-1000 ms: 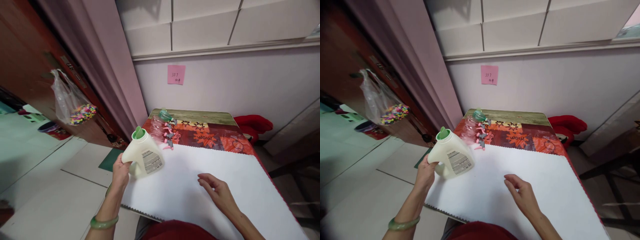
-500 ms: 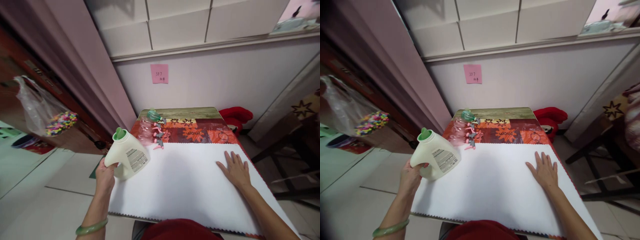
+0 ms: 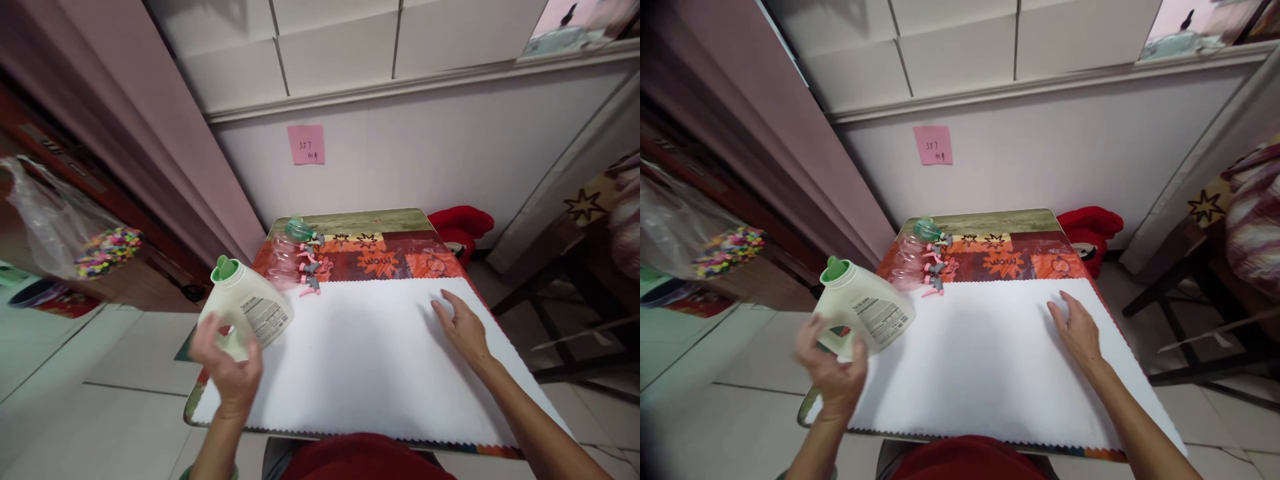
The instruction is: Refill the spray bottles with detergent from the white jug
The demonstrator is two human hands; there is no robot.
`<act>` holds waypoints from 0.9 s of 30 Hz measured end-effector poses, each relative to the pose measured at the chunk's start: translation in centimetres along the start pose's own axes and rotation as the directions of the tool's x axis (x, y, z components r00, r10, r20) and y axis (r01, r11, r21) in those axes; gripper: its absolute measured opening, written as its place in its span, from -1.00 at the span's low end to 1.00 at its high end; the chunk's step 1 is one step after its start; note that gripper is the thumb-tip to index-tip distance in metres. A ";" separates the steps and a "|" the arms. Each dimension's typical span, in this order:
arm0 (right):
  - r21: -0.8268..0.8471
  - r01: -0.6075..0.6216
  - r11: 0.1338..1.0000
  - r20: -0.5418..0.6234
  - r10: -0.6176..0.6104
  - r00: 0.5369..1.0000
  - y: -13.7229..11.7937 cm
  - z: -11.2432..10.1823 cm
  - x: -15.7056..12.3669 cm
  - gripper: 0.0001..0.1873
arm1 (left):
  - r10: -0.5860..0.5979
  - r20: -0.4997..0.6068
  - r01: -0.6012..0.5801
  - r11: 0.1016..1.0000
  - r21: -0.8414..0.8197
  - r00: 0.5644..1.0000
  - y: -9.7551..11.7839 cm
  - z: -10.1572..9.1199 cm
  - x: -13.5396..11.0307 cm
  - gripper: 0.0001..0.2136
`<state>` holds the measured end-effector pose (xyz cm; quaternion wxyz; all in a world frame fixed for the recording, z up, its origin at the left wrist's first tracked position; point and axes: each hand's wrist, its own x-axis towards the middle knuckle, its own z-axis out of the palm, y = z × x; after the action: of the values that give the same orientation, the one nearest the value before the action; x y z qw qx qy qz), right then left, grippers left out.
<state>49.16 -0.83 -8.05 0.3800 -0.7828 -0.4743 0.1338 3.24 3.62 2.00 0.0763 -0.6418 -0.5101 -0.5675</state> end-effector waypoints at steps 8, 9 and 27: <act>0.680 -0.241 0.693 0.516 -0.218 0.828 -16.2 3.8 -3.0 -0.42 | 0.000 0.622 0.338 0.839 -0.426 0.783 11.3 10.8 0.4 -0.81; 0.697 -0.240 0.675 0.505 -0.224 0.834 -17.3 4.4 -3.9 -0.40 | -0.043 0.643 0.412 0.800 -0.436 0.764 11.8 11.6 0.4 -0.77; 0.816 -0.352 0.458 0.451 -0.123 0.884 -19.2 9.2 -2.4 -0.14 | -0.034 0.824 0.714 0.519 -0.470 0.566 15.5 9.8 -6.3 -0.26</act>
<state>30.39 6.48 -0.79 0.5975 -0.4497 -0.3540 0.5616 22.19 -0.59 1.02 -0.5549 -0.6332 -0.3383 -0.4204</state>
